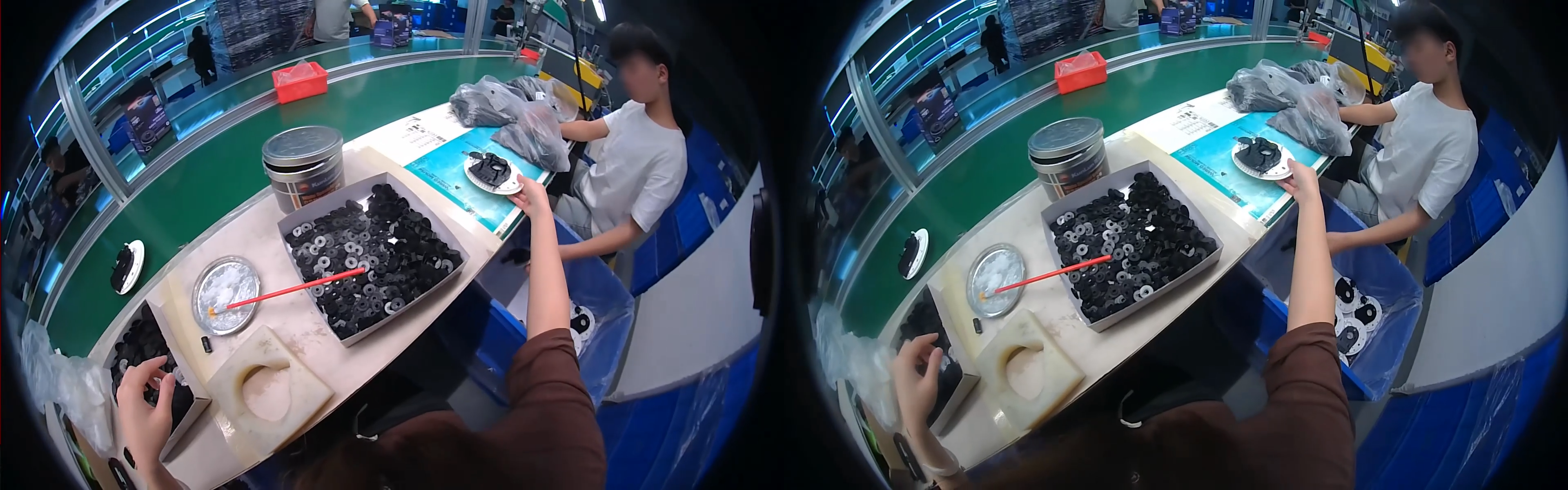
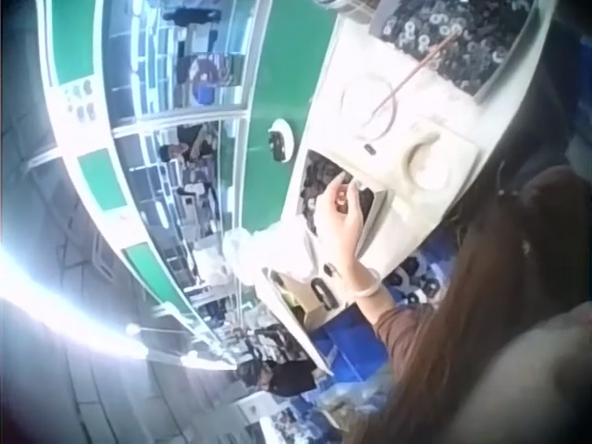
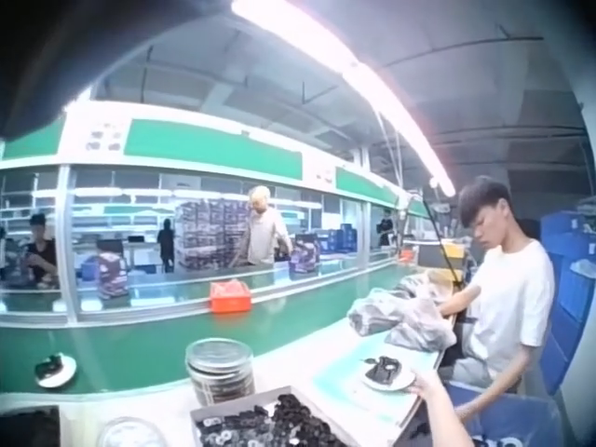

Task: Apply lubricant to circular components with a brush on an assembly line and place them into storage bins.

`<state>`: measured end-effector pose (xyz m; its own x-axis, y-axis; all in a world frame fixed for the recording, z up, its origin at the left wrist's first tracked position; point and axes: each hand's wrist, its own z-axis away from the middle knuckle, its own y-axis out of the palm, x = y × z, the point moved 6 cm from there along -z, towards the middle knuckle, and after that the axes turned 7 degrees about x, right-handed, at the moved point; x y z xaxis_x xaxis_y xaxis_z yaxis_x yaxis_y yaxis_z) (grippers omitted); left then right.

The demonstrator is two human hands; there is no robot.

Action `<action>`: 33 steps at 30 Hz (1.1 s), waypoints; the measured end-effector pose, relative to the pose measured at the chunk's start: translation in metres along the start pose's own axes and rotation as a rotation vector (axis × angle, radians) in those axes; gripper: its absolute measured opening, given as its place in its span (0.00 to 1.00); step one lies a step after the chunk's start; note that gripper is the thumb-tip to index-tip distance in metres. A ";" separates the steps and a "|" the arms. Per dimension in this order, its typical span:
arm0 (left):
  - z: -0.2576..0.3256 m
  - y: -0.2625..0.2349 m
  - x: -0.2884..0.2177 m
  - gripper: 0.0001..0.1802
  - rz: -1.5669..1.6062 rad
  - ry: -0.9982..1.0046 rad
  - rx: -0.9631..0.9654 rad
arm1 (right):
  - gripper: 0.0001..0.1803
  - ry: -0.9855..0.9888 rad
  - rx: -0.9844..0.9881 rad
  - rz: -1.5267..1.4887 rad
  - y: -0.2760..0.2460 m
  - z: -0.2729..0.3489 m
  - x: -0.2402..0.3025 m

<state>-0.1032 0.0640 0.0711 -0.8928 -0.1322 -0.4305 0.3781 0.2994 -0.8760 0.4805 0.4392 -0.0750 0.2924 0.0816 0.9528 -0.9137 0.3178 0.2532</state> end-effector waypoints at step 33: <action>0.042 0.060 -0.068 0.14 -0.132 0.416 -0.007 | 0.17 -0.370 1.175 0.688 0.260 0.396 -0.061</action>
<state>-0.0093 0.0509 0.0388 -0.9565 0.2220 -0.1894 0.2537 0.3122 -0.9155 0.1138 0.1424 -0.0006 -0.2250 -0.4118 0.8831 -0.5944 -0.6601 -0.4592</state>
